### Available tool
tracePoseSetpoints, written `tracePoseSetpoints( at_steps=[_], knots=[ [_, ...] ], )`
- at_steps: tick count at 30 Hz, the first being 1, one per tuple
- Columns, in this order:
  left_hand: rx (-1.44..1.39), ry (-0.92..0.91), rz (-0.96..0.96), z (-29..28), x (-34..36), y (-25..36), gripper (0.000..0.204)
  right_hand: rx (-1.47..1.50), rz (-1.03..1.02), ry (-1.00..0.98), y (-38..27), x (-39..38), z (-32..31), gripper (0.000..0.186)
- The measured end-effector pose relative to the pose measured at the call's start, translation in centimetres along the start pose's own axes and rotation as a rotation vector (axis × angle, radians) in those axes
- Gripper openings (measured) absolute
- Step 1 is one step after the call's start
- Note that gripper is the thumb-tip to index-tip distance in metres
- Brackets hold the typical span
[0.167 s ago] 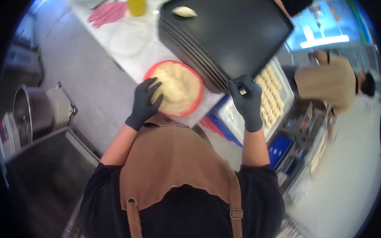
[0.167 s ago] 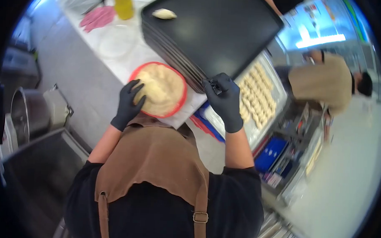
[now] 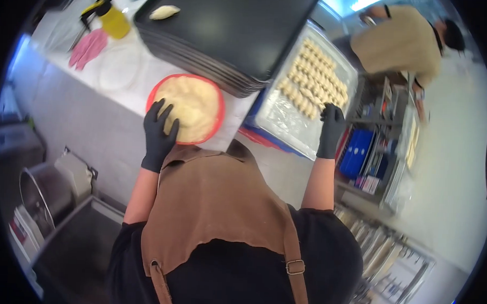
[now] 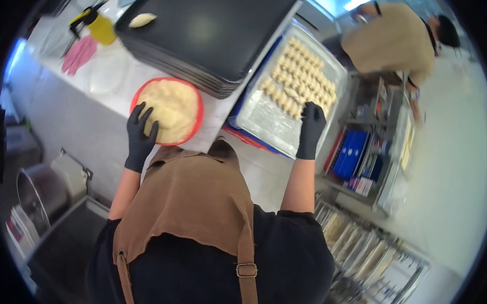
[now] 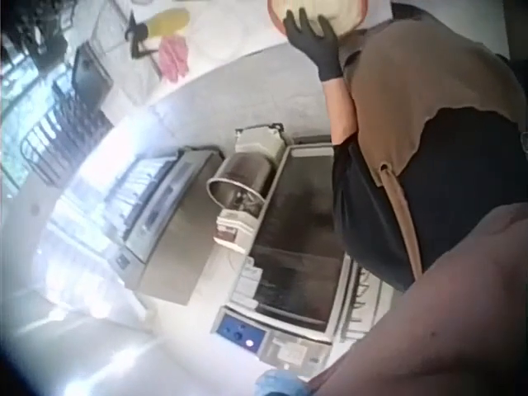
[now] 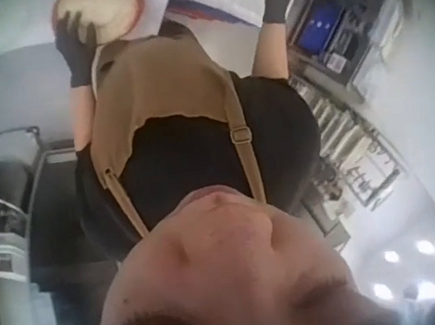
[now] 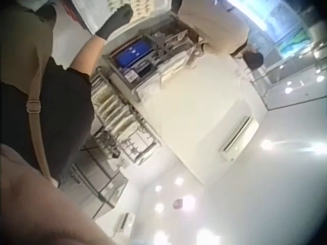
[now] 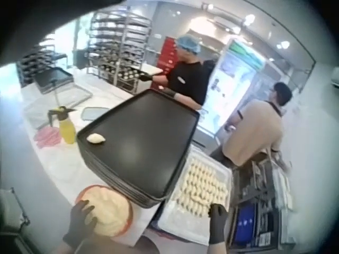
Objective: Manually shaping dough portions and placing them onto a baking tray in a bakery.
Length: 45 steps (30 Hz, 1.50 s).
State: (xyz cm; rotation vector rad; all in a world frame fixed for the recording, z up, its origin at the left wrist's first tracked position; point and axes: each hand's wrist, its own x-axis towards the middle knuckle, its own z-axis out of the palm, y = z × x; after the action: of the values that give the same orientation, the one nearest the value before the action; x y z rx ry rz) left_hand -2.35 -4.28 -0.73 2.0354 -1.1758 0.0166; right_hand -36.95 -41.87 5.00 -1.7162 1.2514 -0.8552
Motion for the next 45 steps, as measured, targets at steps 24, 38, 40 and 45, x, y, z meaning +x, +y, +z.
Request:
tracePoseSetpoints(
  at_steps=[24,38,40,45],
  knots=[
    [0.193,-0.062,0.01,2.1,0.9,2.0,0.061,0.09,0.492,0.109,22.6,9.3,-2.0,0.029],
    [0.03,-0.471,0.208,4.4,6.7,-0.5,0.055,0.02,-0.15,-0.799,-8.1,-9.5,16.9,0.041],
    [-0.237,-0.416,0.209,3.4,5.5,-1.2,0.042,-0.016,-0.277,-0.774,-8.6,-8.6,21.6,0.039],
    [-0.235,0.016,0.0,0.0,4.5,-1.5,0.034,-0.24,-0.879,-0.632,-7.4,-10.0,27.5,0.033]
  ],
)
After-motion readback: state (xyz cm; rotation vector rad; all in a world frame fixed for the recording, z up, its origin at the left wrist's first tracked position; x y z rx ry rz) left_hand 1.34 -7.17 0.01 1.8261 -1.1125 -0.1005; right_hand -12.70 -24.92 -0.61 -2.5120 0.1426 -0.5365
